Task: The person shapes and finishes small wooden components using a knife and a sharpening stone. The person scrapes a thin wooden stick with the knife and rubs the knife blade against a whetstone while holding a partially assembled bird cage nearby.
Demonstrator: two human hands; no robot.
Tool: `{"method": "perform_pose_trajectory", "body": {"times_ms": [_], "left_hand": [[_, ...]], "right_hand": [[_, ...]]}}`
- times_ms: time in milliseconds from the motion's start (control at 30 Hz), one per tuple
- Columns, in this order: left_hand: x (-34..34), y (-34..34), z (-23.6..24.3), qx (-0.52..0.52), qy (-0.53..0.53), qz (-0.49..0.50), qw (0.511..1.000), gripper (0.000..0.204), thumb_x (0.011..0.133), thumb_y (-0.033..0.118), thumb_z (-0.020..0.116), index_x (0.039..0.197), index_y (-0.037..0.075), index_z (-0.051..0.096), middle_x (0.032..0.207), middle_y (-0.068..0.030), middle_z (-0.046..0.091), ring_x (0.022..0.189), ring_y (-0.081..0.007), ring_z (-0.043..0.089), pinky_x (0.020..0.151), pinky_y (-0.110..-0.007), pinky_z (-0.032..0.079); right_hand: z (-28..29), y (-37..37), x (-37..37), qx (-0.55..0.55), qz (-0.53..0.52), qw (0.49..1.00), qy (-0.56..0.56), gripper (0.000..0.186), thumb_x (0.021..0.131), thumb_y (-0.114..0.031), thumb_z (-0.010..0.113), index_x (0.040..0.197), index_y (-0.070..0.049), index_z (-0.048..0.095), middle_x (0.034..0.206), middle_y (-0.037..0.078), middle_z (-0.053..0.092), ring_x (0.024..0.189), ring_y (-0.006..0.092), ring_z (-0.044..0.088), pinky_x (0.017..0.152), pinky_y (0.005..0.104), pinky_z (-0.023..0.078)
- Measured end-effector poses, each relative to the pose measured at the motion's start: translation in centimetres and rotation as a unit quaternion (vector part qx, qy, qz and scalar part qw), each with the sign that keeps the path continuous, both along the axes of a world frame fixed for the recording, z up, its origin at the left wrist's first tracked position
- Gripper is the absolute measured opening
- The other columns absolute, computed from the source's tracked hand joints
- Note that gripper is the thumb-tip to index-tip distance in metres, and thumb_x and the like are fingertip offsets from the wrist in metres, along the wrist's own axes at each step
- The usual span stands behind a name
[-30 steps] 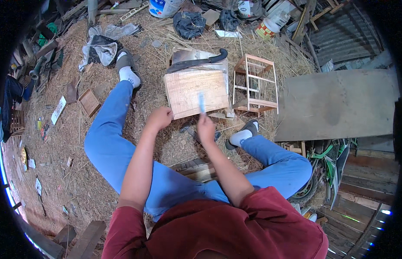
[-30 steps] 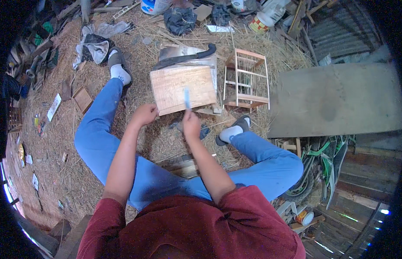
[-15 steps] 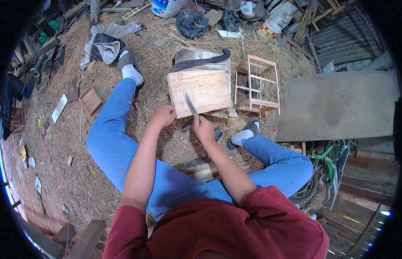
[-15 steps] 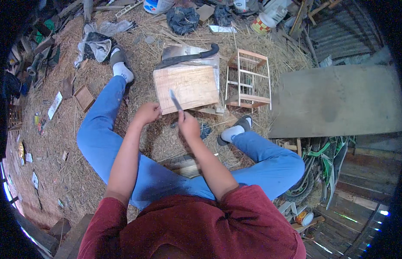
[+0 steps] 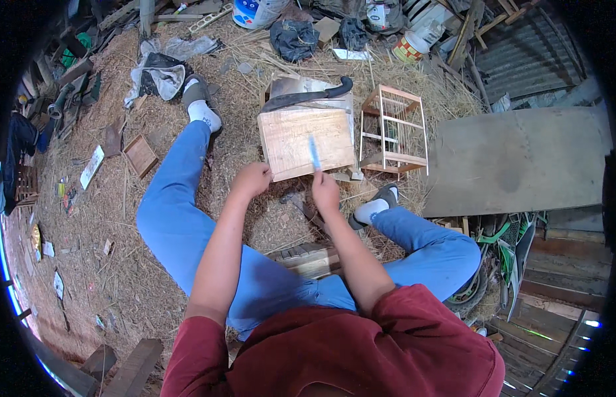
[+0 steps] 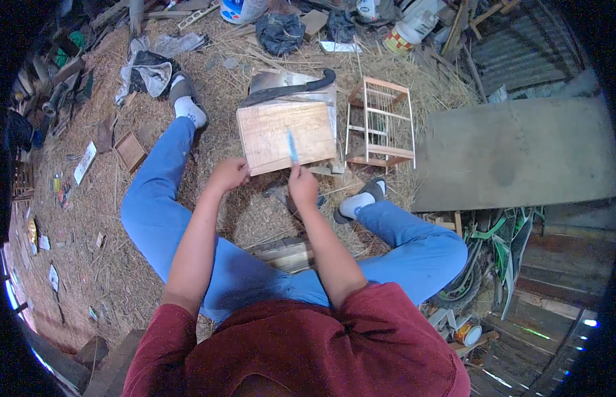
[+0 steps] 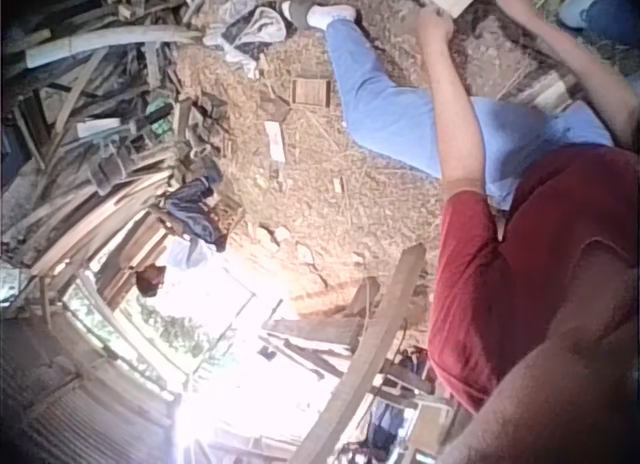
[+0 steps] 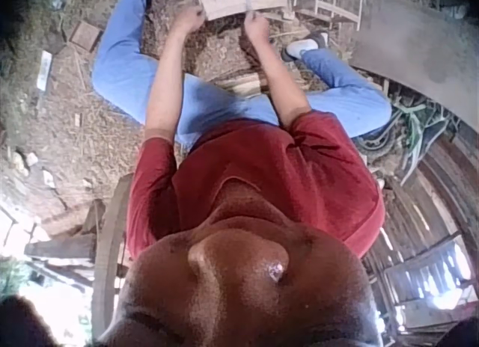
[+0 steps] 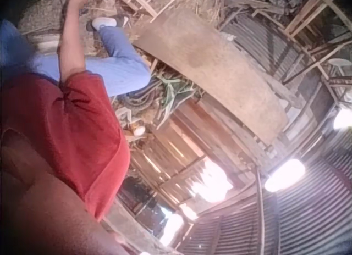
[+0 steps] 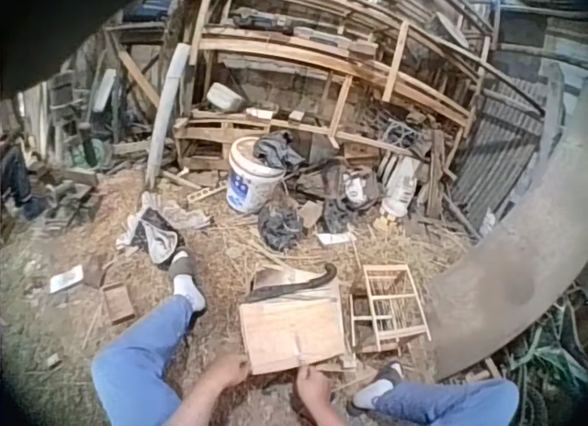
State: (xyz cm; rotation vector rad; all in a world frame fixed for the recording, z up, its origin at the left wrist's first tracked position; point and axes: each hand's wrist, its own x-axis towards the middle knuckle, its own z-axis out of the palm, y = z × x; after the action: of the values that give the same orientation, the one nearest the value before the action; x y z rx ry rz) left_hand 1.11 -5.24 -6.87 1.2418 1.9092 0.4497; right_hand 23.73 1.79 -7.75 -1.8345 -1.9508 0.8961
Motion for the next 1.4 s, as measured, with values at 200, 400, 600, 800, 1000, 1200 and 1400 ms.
{"method": "perform_pose_trajectory", "body": {"times_ms": [200,400,600,800,1000,1200,1400], "left_hand": [[0.5,0.3,0.6,0.027,0.014,0.002,1.0,0.022,0.092,0.026,0.064,0.087,0.005,0.069,0.074,-0.0093,0.072,0.066,-0.0245,0.07,0.066,-0.041,0.053],[0.7,0.3,-0.2,0.042,0.013,0.007,0.999,0.018,0.092,0.021,0.065,0.089,0.004,0.07,0.072,-0.0092,0.072,0.066,-0.0228,0.07,0.065,-0.04,0.053],[1.1,-0.1,0.7,0.023,0.024,0.027,0.999,0.016,0.091,0.019,0.065,0.09,0.004,0.07,0.074,-0.0107,0.073,0.068,-0.0232,0.073,0.066,-0.038,0.055],[1.6,-0.2,2.3,0.035,0.031,0.03,0.998,0.017,0.091,0.02,0.065,0.091,0.004,0.071,0.076,-0.011,0.074,0.07,-0.0235,0.074,0.068,-0.039,0.056],[1.1,-0.3,1.3,0.006,0.028,0.043,0.999,0.017,0.089,0.024,0.068,0.089,0.007,0.071,0.078,-0.0099,0.074,0.077,-0.0293,0.073,0.075,-0.044,0.056],[1.4,-0.3,1.7,0.019,0.015,0.039,0.999,0.017,0.089,0.024,0.068,0.088,0.007,0.07,0.08,-0.0121,0.074,0.078,-0.0315,0.072,0.074,-0.045,0.055],[1.5,-1.0,0.9,0.084,0.087,0.041,0.992,0.02,0.091,0.024,0.066,0.088,0.004,0.067,0.084,-0.0163,0.072,0.083,-0.0372,0.07,0.073,-0.048,0.054]], "right_hand": [[0.4,-3.1,-1.5,-0.033,0.042,0.998,-0.016,0.055,0.104,-0.049,0.043,0.095,-0.002,0.072,0.093,0.029,0.069,0.091,0.0503,0.065,0.082,0.0571,0.052],[-1.2,0.6,1.4,0.004,-0.017,1.0,0.006,0.054,0.105,-0.045,0.043,0.095,0.002,0.07,0.091,0.03,0.068,0.09,0.0507,0.064,0.078,0.0564,0.05],[0.8,-3.3,-1.0,-0.028,0.077,0.997,-0.011,0.053,0.103,-0.05,0.044,0.098,-0.005,0.072,0.092,0.028,0.069,0.091,0.0501,0.066,0.08,0.0566,0.052],[-0.3,-0.5,0.8,-0.011,0.013,1.0,0.023,0.052,0.104,-0.045,0.044,0.096,-0.001,0.071,0.092,0.027,0.069,0.089,0.0494,0.065,0.079,0.0562,0.051],[0.6,-3.7,-1.5,-0.039,0.066,0.997,-0.002,0.055,0.103,-0.051,0.044,0.096,-0.004,0.072,0.09,0.028,0.07,0.09,0.049,0.067,0.081,0.0562,0.053],[-0.2,-0.5,0.5,0.011,0.03,0.999,0.008,0.053,0.104,-0.047,0.045,0.092,-0.002,0.071,0.09,0.028,0.069,0.088,0.0485,0.066,0.08,0.0554,0.053],[-0.2,1.0,1.2,-0.01,-0.002,1.0,-0.012,0.055,0.104,-0.047,0.044,0.095,0.0,0.071,0.094,0.028,0.07,0.091,0.0495,0.065,0.082,0.0561,0.052]]}}
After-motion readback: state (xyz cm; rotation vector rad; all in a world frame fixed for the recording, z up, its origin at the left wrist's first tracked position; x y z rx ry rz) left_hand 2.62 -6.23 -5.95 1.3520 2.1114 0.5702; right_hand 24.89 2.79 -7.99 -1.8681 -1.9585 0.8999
